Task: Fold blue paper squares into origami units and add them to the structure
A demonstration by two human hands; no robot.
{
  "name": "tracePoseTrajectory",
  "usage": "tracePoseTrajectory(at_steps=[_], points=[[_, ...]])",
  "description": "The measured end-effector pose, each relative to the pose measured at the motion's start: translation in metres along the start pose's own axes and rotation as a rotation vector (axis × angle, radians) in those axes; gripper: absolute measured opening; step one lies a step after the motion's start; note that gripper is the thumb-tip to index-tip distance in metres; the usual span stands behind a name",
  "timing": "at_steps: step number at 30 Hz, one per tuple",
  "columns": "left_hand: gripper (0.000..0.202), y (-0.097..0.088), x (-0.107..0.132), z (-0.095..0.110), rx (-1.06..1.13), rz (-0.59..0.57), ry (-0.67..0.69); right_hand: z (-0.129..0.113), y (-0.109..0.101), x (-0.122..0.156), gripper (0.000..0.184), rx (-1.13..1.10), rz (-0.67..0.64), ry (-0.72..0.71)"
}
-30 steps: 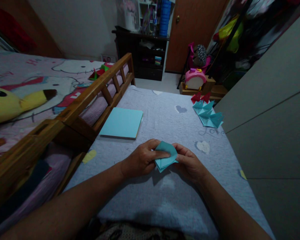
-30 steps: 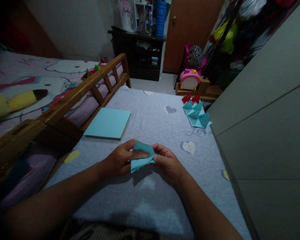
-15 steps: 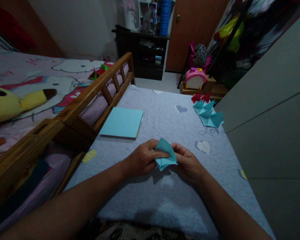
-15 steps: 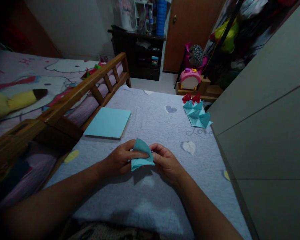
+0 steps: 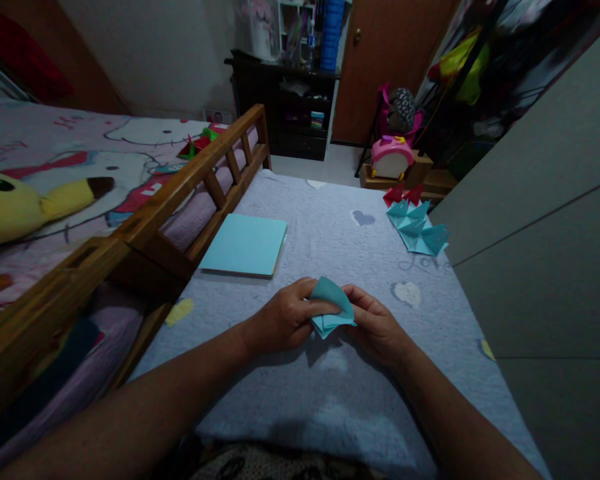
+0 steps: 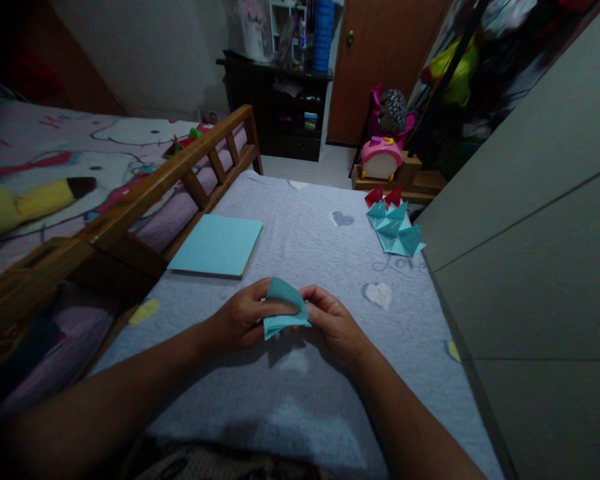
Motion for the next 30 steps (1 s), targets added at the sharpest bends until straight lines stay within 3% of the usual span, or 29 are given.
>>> tracePoseTrajectory(at_steps=[8, 17, 30], points=[[0.034, -0.001, 0.001, 0.0, 0.002, -0.024, -0.012, 0.002, -0.007, -0.001, 0.029, 0.05, 0.029, -0.085], [0.031, -0.006, -0.001, -0.001, 0.071, 0.048, -0.028, -0.021, -0.005, 0.007, 0.008, 0.449, 0.106, -0.55], [0.023, -0.004, 0.001, -0.003, 0.064, 0.041, -0.086, -0.027, 0.002, 0.021, 0.02, 0.838, 0.191, -0.777]])
Point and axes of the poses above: each hand's wrist, its own x-axis away from the middle knuckle, its own y-axis out of the palm, z = x × y, the point moved 4 cm from there along -x, towards the middle knuckle
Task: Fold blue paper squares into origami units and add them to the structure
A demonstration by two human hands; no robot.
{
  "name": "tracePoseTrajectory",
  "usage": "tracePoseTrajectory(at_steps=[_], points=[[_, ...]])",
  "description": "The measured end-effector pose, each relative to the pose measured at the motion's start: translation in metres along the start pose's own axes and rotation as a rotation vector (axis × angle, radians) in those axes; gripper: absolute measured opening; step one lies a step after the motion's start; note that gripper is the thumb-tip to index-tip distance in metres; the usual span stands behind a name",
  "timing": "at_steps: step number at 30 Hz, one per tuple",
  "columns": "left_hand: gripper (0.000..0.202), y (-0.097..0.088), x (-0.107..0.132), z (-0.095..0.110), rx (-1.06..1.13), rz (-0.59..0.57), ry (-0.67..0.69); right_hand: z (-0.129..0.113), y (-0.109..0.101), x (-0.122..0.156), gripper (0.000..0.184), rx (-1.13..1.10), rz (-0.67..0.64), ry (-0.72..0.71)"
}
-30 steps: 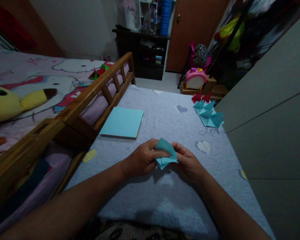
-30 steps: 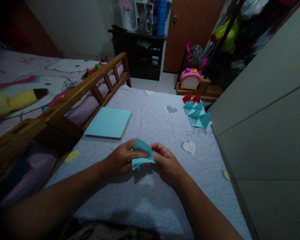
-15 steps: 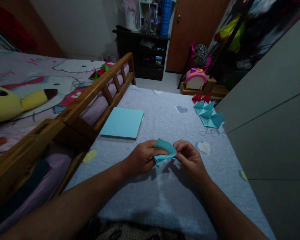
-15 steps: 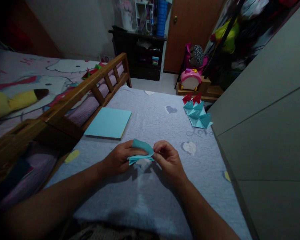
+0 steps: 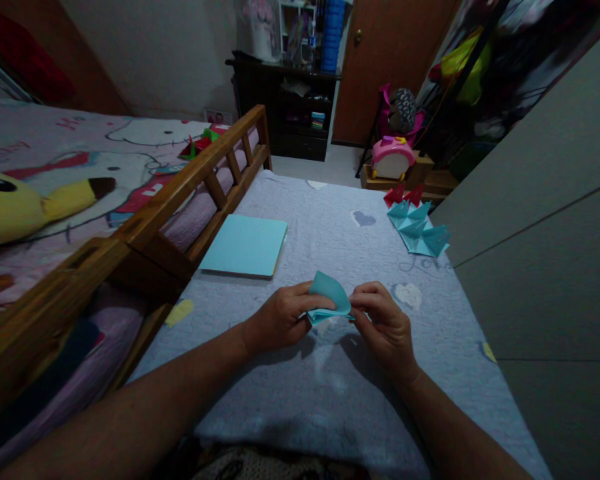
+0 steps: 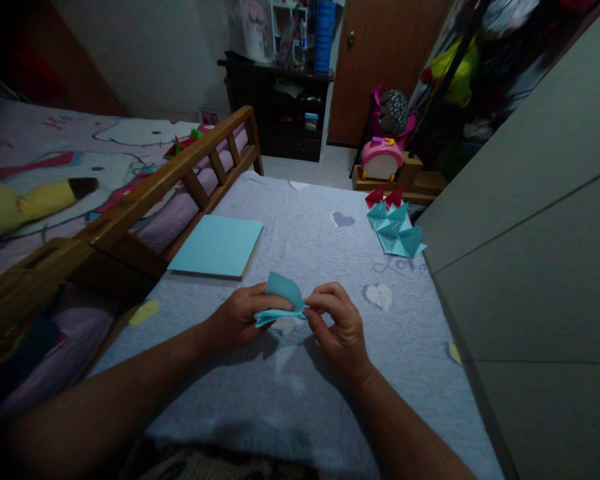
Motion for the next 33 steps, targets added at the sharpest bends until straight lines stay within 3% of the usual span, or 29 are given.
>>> tracePoseTrajectory(at_steps=[8, 12, 22, 28, 33], points=[[0.02, 0.001, -0.001, -0.001, -0.001, -0.008, -0.019, -0.009, 0.0, -0.002, 0.028, 0.108, 0.009, -0.101], [0.021, 0.002, -0.001, 0.0, -0.008, -0.01, -0.008, -0.007, 0.002, -0.002, 0.025, 0.087, -0.008, -0.071], [0.022, 0.004, 0.002, -0.003, -0.002, -0.024, 0.003, 0.007, 0.007, -0.002, 0.006, -0.169, -0.09, 0.181], [0.024, 0.008, 0.003, -0.006, 0.043, -0.054, 0.024, 0.022, 0.017, 0.004, 0.023, -0.548, -0.154, 0.579], [0.03, 0.004, 0.001, -0.002, 0.069, -0.048, 0.046, 0.027, 0.021, 0.006, 0.026, -0.737, -0.141, 0.715]])
Point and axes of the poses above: each hand's wrist, its own x-axis away from the middle knuckle, its own y-axis out of the palm, z = x × y, the point moved 4 cm from there along -x, towards the middle knuckle
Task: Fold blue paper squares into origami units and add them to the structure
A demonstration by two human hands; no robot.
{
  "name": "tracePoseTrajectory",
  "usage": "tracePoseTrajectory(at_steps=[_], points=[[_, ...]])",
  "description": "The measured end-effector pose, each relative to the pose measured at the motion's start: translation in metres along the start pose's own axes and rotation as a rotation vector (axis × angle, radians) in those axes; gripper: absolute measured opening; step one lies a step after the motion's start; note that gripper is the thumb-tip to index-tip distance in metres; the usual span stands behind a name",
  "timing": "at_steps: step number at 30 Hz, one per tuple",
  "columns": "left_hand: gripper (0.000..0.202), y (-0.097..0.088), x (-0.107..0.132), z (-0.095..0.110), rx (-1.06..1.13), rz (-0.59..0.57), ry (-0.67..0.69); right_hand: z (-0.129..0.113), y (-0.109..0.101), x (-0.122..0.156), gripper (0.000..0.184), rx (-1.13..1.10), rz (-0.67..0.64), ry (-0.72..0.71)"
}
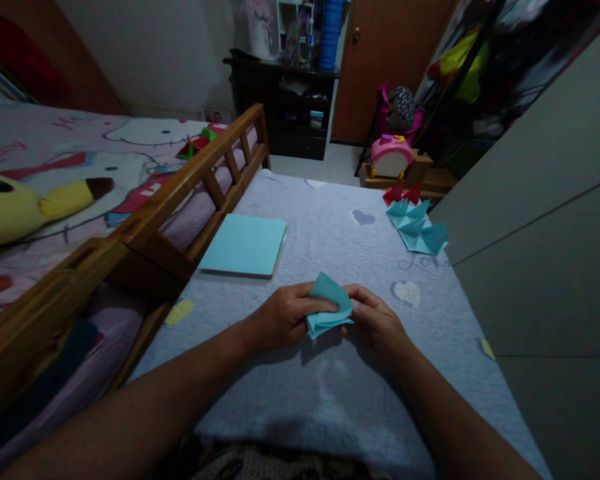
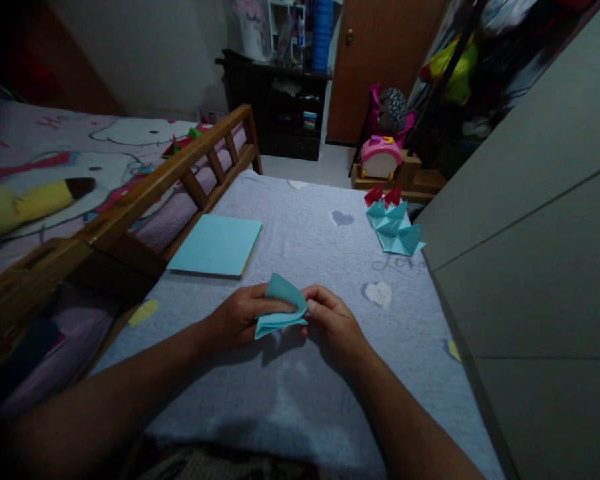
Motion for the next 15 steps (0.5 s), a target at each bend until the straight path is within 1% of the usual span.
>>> tracePoseTrajectory(at_steps=[6, 15], points=[[0.037, -0.0027, -0.002, 0.0045, -0.01, -0.009, 0.019, 0.0023, -0.0021, -0.0008, 0.025, -0.018, -0.003, 0.015], [0.036, -0.0008, -0.0004, 0.0027, -0.062, -0.013, 0.032, 0.0027, -0.0007, 0.0001, 0.027, -0.005, -0.004, 0.022]])
Point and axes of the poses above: each hand's wrist, its own x-axis away from the middle knuckle, its own y-axis out of the palm, z = x × y, the point moved 4 cm from there along -x, towards the middle knuckle
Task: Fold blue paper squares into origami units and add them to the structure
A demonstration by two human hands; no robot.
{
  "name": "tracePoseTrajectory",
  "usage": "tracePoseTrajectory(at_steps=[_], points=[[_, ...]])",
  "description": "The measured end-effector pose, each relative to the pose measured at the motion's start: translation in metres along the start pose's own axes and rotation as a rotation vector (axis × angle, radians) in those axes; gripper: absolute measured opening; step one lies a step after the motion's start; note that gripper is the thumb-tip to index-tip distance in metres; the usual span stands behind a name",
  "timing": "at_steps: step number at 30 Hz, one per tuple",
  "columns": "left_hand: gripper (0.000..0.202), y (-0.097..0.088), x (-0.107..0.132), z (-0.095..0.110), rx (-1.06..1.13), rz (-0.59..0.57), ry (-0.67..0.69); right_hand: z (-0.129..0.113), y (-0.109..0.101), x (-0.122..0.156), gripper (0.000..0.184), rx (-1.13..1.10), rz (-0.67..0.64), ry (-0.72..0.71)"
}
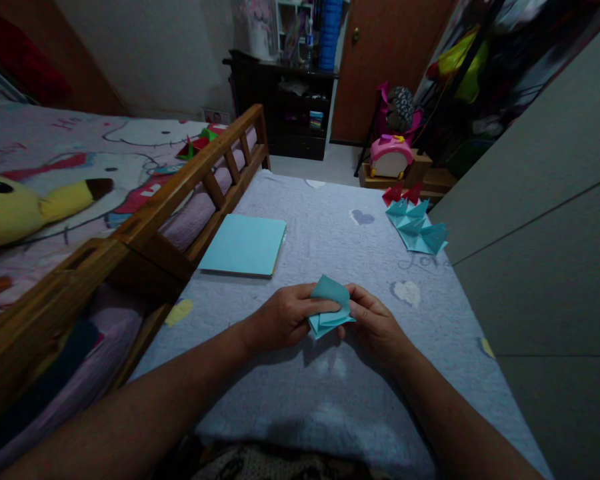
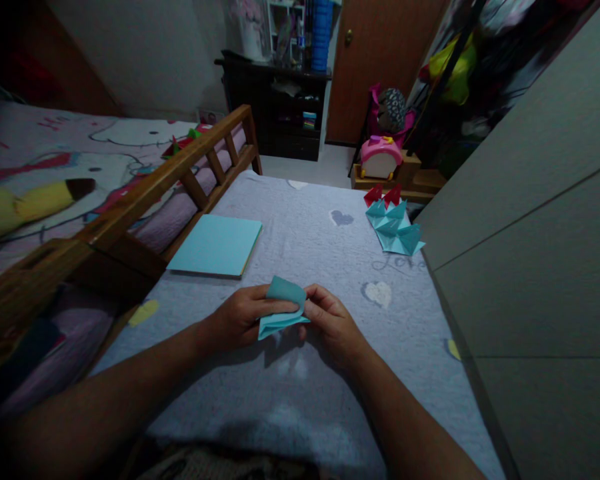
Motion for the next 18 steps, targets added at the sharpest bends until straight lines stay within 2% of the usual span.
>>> tracePoseTrajectory(at_steps=[7, 14, 18], points=[[0.034, 0.0008, -0.0002, 0.0015, 0.04, -0.031, 0.008, -0.0013, 0.0037, -0.0009, 0.029, -0.047, -0.005, 0.055], [0.029, -0.0005, -0.0013, 0.0016, 0.032, -0.009, 0.02, -0.0011, 0.0059, -0.0008, 0.03, -0.027, -0.032, 0.036], [0.024, -0.0003, -0.0032, 0.0036, 0.034, -0.022, 0.004, 0.0025, 0.0046, 0.0009, 0.03, -0.026, 0.0, 0.035]])
Point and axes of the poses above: each hand's wrist, its own x-axis away from the middle knuckle, its own y-axis out of the palm, z = x × y, the point moved 4 cm from there along -x, towards the middle knuckle
